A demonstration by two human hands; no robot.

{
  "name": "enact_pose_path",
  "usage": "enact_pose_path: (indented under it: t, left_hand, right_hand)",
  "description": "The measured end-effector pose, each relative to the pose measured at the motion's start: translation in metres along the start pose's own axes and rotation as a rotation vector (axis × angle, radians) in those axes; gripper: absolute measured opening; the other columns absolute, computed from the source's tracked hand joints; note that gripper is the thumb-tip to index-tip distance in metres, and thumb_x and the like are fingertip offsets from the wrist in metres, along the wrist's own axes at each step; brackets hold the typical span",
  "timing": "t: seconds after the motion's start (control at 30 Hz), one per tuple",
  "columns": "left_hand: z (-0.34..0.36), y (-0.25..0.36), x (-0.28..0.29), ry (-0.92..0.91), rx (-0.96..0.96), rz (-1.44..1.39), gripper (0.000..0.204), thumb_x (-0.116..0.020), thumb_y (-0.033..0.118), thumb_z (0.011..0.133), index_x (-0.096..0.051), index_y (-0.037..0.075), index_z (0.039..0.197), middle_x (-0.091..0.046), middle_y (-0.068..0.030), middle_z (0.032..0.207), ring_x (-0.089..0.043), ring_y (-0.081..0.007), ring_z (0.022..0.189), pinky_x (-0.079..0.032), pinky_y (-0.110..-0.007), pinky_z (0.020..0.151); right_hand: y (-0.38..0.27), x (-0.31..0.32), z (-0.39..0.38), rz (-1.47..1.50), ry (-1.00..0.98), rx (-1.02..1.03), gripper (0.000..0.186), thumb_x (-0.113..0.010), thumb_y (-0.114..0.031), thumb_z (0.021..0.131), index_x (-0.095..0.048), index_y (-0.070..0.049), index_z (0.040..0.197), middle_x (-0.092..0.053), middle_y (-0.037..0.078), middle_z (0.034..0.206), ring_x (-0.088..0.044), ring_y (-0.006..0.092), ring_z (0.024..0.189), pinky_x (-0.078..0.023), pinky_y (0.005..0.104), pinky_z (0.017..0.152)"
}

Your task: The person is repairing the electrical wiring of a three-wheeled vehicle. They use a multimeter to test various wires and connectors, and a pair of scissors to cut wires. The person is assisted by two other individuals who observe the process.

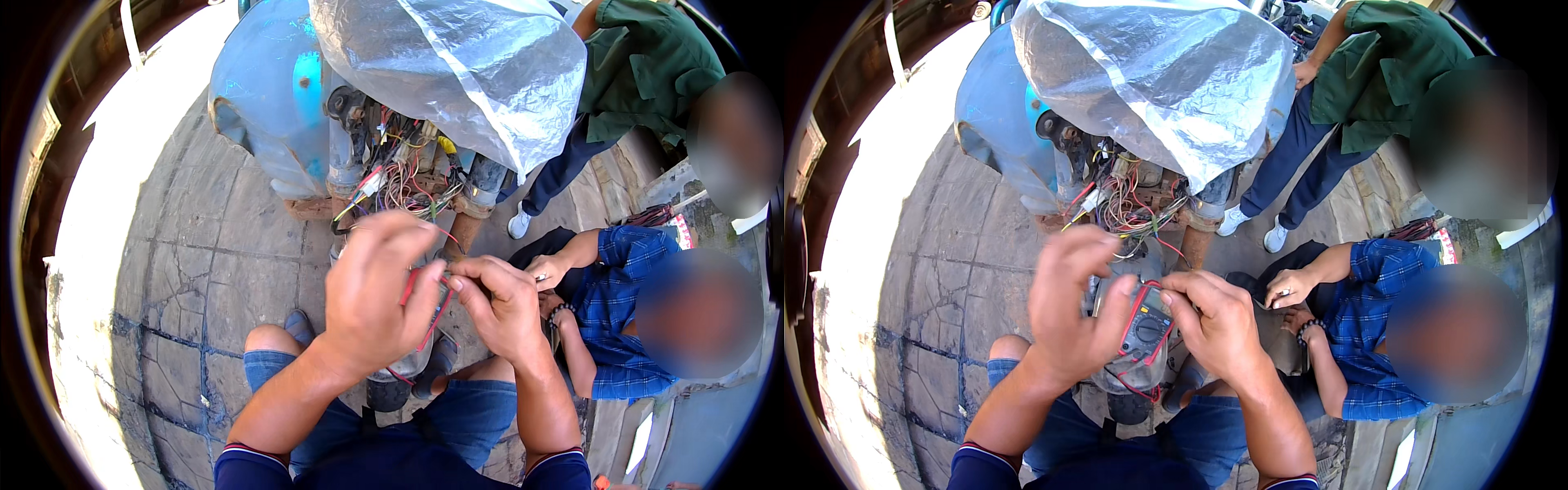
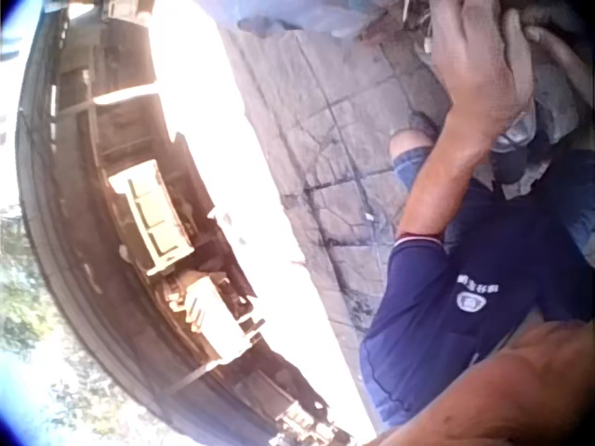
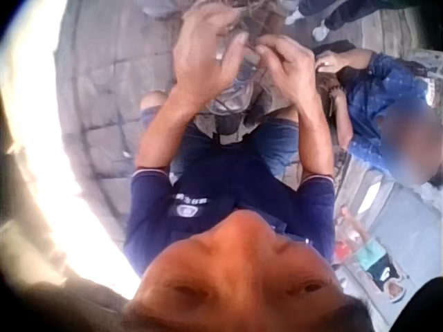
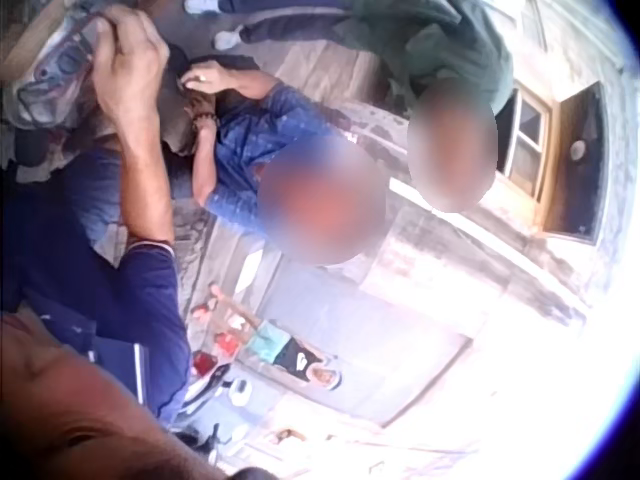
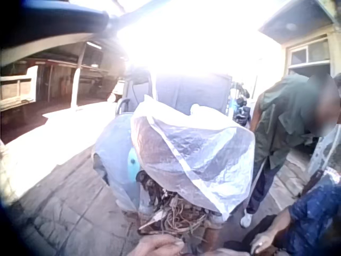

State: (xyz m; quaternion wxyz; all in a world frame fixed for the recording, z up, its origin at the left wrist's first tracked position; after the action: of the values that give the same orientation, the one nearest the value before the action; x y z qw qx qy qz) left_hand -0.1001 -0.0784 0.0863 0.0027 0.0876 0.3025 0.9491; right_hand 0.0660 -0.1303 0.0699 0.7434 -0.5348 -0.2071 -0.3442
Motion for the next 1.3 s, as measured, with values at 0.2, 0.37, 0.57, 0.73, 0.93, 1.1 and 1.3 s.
enact_pose_path:
  t: [0.2, 0.37, 0.57, 0.73, 0.93, 1.1, 1.3]
  left_hand:
    - [-0.001, -0.025, -0.051, -0.3, 0.085, 0.194, 0.018, -0.062, 0.0, 0.09, -0.067, -0.002, 0.107, -0.068, -0.017, 0.098, -0.068, -0.0369, 0.084, -0.055, -0.043, 0.072]
    - [0.014, -0.037, -0.046, -0.17, 0.169, 0.217, 0.012, -0.062, 0.0, 0.091, -0.068, -0.003, 0.101, -0.068, -0.0181, 0.09, -0.068, -0.0394, 0.081, -0.054, -0.045, 0.071]
    - [0.022, -0.038, -0.051, -0.129, 0.197, 0.228, 0.01, -0.063, 0.0, 0.09, -0.068, -0.003, 0.097, -0.068, -0.0195, 0.091, -0.067, -0.0408, 0.081, -0.054, -0.045, 0.072]
    - [0.021, -0.043, -0.052, -0.108, 0.207, 0.204, 0.01, -0.062, 0.0, 0.09, -0.067, -0.004, 0.098, -0.066, -0.0195, 0.091, -0.066, -0.0401, 0.08, -0.053, -0.045, 0.072]
    - [0.024, -0.048, -0.049, -0.089, 0.221, 0.145, 0.01, -0.062, 0.0, 0.09, -0.066, -0.004, 0.098, -0.063, -0.0192, 0.089, -0.064, -0.038, 0.077, -0.052, -0.043, 0.07]
    - [0.025, -0.049, -0.047, -0.093, 0.226, 0.14, 0.01, -0.061, -0.001, 0.09, -0.066, -0.004, 0.098, -0.063, -0.0197, 0.09, -0.064, -0.0384, 0.079, -0.051, -0.044, 0.072]
    - [0.033, -0.052, -0.058, -0.104, 0.209, 0.14, 0.01, -0.061, 0.0, 0.089, -0.066, -0.004, 0.097, -0.064, -0.0214, 0.092, -0.064, -0.0423, 0.085, -0.051, -0.048, 0.076]
  right_hand:
    - [0.03, 0.011, 0.028, 0.161, 0.14, -0.088, 0.014, -0.075, -0.004, 0.087, -0.069, 0.003, 0.097, -0.071, 0.014, 0.078, -0.069, 0.0225, 0.065, -0.052, 0.033, 0.06]
    - [0.047, 0.012, 0.058, -0.264, 0.142, -0.188, 0.029, -0.071, -0.014, 0.086, -0.069, 0.001, 0.111, -0.072, 0.016, 0.072, -0.071, 0.0271, 0.061, -0.055, 0.0399, 0.058]
    - [0.037, -0.019, 0.081, -0.908, -0.044, -0.106, 0.028, -0.067, -0.017, 0.084, -0.066, 0.002, 0.103, -0.073, 0.019, 0.074, -0.074, 0.0357, 0.068, -0.059, 0.0475, 0.06]
    - [0.032, -0.014, 0.09, -0.877, -0.064, -0.201, 0.02, -0.066, -0.014, 0.084, -0.067, 0.001, 0.097, -0.075, 0.019, 0.082, -0.076, 0.0339, 0.075, -0.06, 0.046, 0.064]
    - [0.035, -0.02, 0.108, -0.982, -0.167, -0.182, 0.014, -0.066, -0.014, 0.085, -0.074, -0.005, 0.091, -0.076, 0.016, 0.088, -0.077, 0.0339, 0.079, -0.061, 0.0422, 0.065]
    - [0.033, -0.014, 0.111, -0.981, -0.242, -0.289, 0.017, -0.068, -0.018, 0.085, -0.076, -0.005, 0.089, -0.077, 0.017, 0.091, -0.077, 0.0327, 0.083, -0.061, 0.0435, 0.07]
    - [0.044, 0.012, 0.091, -0.696, -0.053, -0.405, 0.021, -0.069, -0.021, 0.082, -0.075, -0.002, 0.088, -0.074, 0.019, 0.083, -0.074, 0.0362, 0.081, -0.059, 0.043, 0.073]
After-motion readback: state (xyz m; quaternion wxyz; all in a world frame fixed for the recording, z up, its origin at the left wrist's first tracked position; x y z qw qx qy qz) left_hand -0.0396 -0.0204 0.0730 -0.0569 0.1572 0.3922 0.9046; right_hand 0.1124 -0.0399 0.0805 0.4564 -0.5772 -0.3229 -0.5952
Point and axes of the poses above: each hand's wrist, its own z-axis towards the middle knuckle, its own x-axis out of the back of the hand, y = z × x, the point moved 8 cm from there along z, towards the middle knuckle
